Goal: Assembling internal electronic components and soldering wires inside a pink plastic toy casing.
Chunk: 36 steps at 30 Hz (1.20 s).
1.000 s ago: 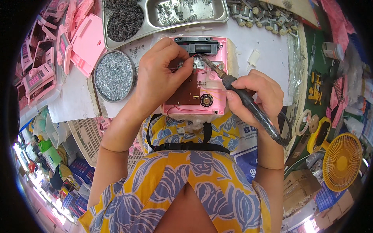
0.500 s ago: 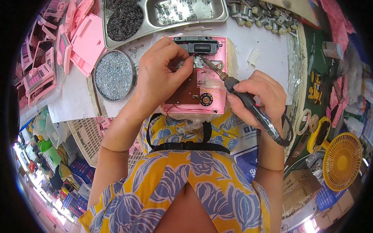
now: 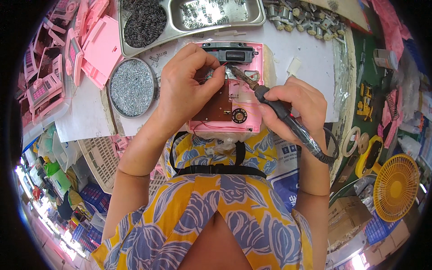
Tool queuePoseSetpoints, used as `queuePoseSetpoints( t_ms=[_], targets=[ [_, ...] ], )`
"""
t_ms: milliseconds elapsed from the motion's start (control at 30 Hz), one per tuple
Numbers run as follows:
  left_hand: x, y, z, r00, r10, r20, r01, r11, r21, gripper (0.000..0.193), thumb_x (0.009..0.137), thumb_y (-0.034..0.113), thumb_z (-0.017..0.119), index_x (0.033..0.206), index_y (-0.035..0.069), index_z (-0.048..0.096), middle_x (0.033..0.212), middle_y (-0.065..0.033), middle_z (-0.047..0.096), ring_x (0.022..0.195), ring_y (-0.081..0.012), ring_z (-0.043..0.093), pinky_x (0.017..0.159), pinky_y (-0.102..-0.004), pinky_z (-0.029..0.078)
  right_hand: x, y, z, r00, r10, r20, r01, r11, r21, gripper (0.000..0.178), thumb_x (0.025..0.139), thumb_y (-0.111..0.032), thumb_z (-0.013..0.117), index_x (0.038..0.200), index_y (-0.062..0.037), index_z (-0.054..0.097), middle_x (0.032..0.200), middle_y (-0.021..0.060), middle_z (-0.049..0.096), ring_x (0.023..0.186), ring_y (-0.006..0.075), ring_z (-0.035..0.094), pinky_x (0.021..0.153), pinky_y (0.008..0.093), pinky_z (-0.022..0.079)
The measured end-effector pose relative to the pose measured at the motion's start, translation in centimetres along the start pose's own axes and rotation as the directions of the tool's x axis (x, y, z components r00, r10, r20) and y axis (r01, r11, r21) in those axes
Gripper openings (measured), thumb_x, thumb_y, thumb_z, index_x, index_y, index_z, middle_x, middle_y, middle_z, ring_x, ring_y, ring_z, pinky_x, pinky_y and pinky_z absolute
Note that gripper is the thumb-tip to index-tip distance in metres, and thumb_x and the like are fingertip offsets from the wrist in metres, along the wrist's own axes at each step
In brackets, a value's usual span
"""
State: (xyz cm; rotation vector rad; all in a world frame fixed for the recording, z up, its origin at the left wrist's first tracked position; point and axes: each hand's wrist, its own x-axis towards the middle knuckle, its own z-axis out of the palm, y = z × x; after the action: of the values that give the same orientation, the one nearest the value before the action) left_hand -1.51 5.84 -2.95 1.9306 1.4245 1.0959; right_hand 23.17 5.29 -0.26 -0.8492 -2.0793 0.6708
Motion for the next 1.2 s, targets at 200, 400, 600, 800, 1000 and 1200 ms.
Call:
queuePoseSetpoints(
  t_ms=[200,400,600,800,1000,1200],
  targets=[
    [-0.1,-0.2,0.2,0.999,0.046,-0.022,-0.045,0.998,0.051,0.012,0.079,0.005,0.077,0.081,0.002,0.066,0.076,-0.007,0.056,0.061,-0.0202,0.057,0.056,-0.0324,0.047,0.0,0.0,0.1,1.0,0.014,-0.014,-0.014,1.0,-0.002,0.027,0.075,-0.006,0.083,0.095,-0.0018,0.066,0.069,0.0071,0.063,0.054,0.017,0.052,0.048,0.0287,0.038],
    [0.0,0.1,0.4,0.997,0.07,-0.026,-0.066,0.99,0.121,0.013,0.078,0.005,0.077,0.082,0.004,0.065,0.079,-0.0069,0.057,0.062,-0.0216,0.06,0.056,-0.0337,0.05,0.1,0.3,-0.1,1.0,-0.01,-0.012,0.01,1.0,-0.018,0.027,0.074,-0.006,0.083,0.095,-0.0019,0.066,0.07,0.0072,0.063,0.054,0.0171,0.052,0.049,0.0287,0.038],
    [-0.3,-0.1,0.6,0.995,0.084,-0.044,-0.076,0.986,0.151,0.013,0.077,0.005,0.078,0.082,0.004,0.066,0.08,-0.0063,0.058,0.061,-0.0209,0.061,0.055,-0.0326,0.051,-0.3,-0.2,-0.6,1.0,-0.001,0.007,0.001,1.0,-0.002,0.027,0.075,-0.005,0.083,0.096,-0.0013,0.066,0.069,0.0076,0.062,0.055,0.0173,0.053,0.049,0.0284,0.038],
    [-0.2,-0.1,0.6,0.994,0.094,-0.056,-0.084,0.984,0.156,0.012,0.077,0.005,0.078,0.082,0.004,0.067,0.08,-0.0056,0.059,0.061,-0.0196,0.062,0.055,-0.0319,0.051,-1.2,-0.8,-1.8,0.997,0.039,-0.07,-0.036,0.998,0.048,0.027,0.075,-0.004,0.082,0.096,0.0002,0.065,0.069,0.0083,0.061,0.056,0.0168,0.054,0.05,0.0277,0.039],
    [-0.2,-0.1,0.6,0.994,0.093,-0.051,-0.085,0.986,0.145,0.012,0.078,0.005,0.077,0.082,0.004,0.067,0.08,-0.0053,0.058,0.06,-0.0189,0.061,0.055,-0.0319,0.051,-1.6,-0.9,-2.3,0.992,0.075,-0.104,-0.07,0.996,0.047,0.027,0.075,-0.002,0.081,0.096,0.0008,0.065,0.069,0.0085,0.06,0.057,0.0167,0.055,0.051,0.0269,0.039],
    [-0.2,0.0,0.4,0.995,0.091,-0.045,-0.083,0.986,0.148,0.012,0.078,0.005,0.077,0.082,0.004,0.066,0.079,-0.0052,0.057,0.059,-0.0181,0.059,0.054,-0.0314,0.048,-1.6,-0.9,-2.4,0.989,0.093,-0.111,-0.085,0.994,0.07,0.027,0.074,0.0,0.08,0.096,0.001,0.065,0.069,0.0084,0.06,0.057,0.0163,0.054,0.052,0.0267,0.039]
  ],
)
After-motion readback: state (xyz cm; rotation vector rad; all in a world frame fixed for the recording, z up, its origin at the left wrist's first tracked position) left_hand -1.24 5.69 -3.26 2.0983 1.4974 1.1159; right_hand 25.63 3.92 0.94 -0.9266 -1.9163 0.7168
